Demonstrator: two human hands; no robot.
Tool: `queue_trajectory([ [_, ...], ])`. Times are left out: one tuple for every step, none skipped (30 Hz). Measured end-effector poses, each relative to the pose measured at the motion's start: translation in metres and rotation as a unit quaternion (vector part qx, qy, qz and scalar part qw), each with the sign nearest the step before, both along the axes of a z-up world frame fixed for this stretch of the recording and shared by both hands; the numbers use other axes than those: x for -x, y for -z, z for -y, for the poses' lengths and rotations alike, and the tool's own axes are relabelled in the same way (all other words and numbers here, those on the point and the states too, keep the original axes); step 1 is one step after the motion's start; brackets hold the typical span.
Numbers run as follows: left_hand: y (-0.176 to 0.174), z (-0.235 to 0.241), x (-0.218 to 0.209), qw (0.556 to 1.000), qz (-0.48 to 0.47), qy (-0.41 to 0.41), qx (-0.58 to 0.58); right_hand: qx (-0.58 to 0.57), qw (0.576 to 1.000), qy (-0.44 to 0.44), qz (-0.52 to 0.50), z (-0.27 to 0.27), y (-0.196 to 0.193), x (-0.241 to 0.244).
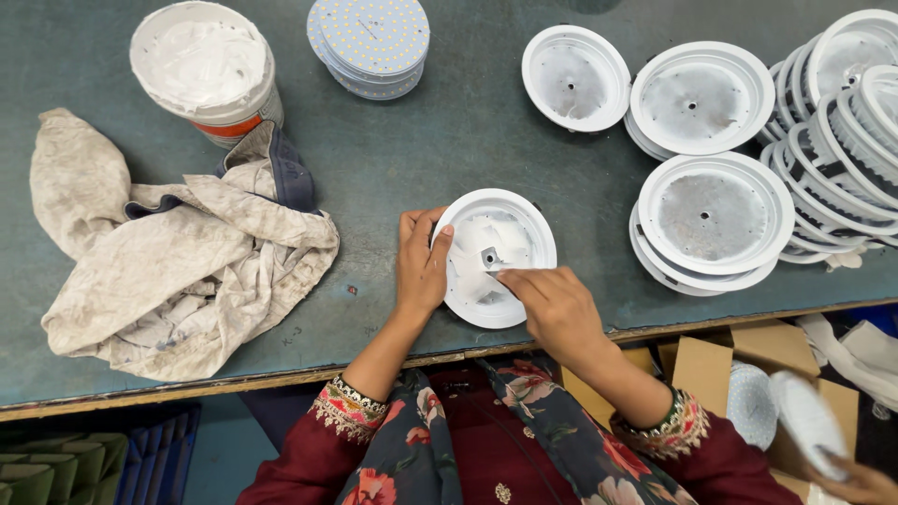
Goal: The person applies a white paste to the underside of white circular plastic parts using a small rectangular tool. She repeatedly scoops paste from a container, spreads it on the part, and places the finished part into a cardboard box.
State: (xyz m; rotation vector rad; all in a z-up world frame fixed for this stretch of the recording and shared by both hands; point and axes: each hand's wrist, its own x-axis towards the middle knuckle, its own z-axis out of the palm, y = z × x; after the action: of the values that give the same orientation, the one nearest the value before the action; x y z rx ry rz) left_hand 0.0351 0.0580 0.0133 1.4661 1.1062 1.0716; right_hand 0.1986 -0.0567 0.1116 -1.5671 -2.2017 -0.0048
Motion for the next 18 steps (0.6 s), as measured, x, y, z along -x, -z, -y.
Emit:
queue_trajectory([
  [0.001,0.000,0.000,1.000,0.002,-0.003,-0.011,0.002,1.000,-0.007,0.000,-0.004,0.000,0.003],
  [0.001,0.000,0.000,1.000,0.003,-0.006,-0.021,0.003,1.000,-0.014,0.001,-0.006,0.001,0.005],
  [0.002,0.000,0.000,1.000,-0.002,-0.006,-0.014,0.005,1.000,-0.025,0.004,-0.006,0.001,0.006],
  [0.003,0.000,0.000,1.000,-0.007,-0.005,-0.006,0.008,0.999,-0.034,0.007,-0.001,0.001,0.006],
  [0.004,0.000,-0.001,1.000,-0.012,-0.003,0.002,0.010,0.999,-0.043,0.010,0.004,0.003,0.005],
  [0.004,-0.001,0.000,1.000,-0.014,-0.004,-0.003,0.007,1.000,-0.024,-0.001,0.008,0.005,0.002],
  [0.003,-0.001,0.000,1.000,-0.016,-0.005,-0.007,0.005,1.000,-0.005,-0.013,0.012,0.008,-0.004],
  [0.001,-0.001,0.000,1.000,-0.018,-0.005,-0.014,0.000,1.000,0.015,-0.025,0.017,0.013,-0.012],
  [-0.002,0.001,0.001,0.999,-0.025,-0.005,-0.023,0.018,0.991,0.062,-0.118,0.022,0.020,-0.020],
  [-0.006,0.000,0.003,0.999,-0.031,-0.003,-0.035,0.034,0.971,0.108,-0.210,0.026,0.028,-0.029],
  [-0.012,-0.001,0.005,0.998,-0.038,-0.002,-0.046,0.049,0.941,0.152,-0.300,0.030,0.038,-0.040],
  [-0.019,-0.003,0.008,0.996,-0.075,0.021,-0.036,0.040,0.872,0.158,-0.462,0.029,0.052,-0.050],
  [-0.027,-0.007,0.013,0.992,-0.113,0.042,-0.026,0.029,0.777,0.157,-0.609,0.023,0.069,-0.057],
  [-0.036,-0.011,0.018,0.987,-0.151,0.062,-0.016,0.018,0.658,0.148,-0.738,0.021,0.084,-0.065],
  [-0.046,-0.016,0.021,0.980,-0.189,0.056,-0.024,0.015,0.624,0.136,-0.770,0.023,0.097,-0.073],
  [-0.057,-0.022,0.027,0.972,-0.229,0.041,-0.031,0.018,0.588,0.117,-0.800,0.021,0.110,-0.080],
  [-0.068,-0.030,0.031,0.962,-0.268,0.027,-0.038,0.022,0.550,0.098,-0.829,0.019,0.121,-0.084],
  [-0.079,-0.043,0.038,0.941,-0.289,-0.019,-0.177,0.034,0.554,0.095,-0.827,0.016,0.130,-0.088],
])
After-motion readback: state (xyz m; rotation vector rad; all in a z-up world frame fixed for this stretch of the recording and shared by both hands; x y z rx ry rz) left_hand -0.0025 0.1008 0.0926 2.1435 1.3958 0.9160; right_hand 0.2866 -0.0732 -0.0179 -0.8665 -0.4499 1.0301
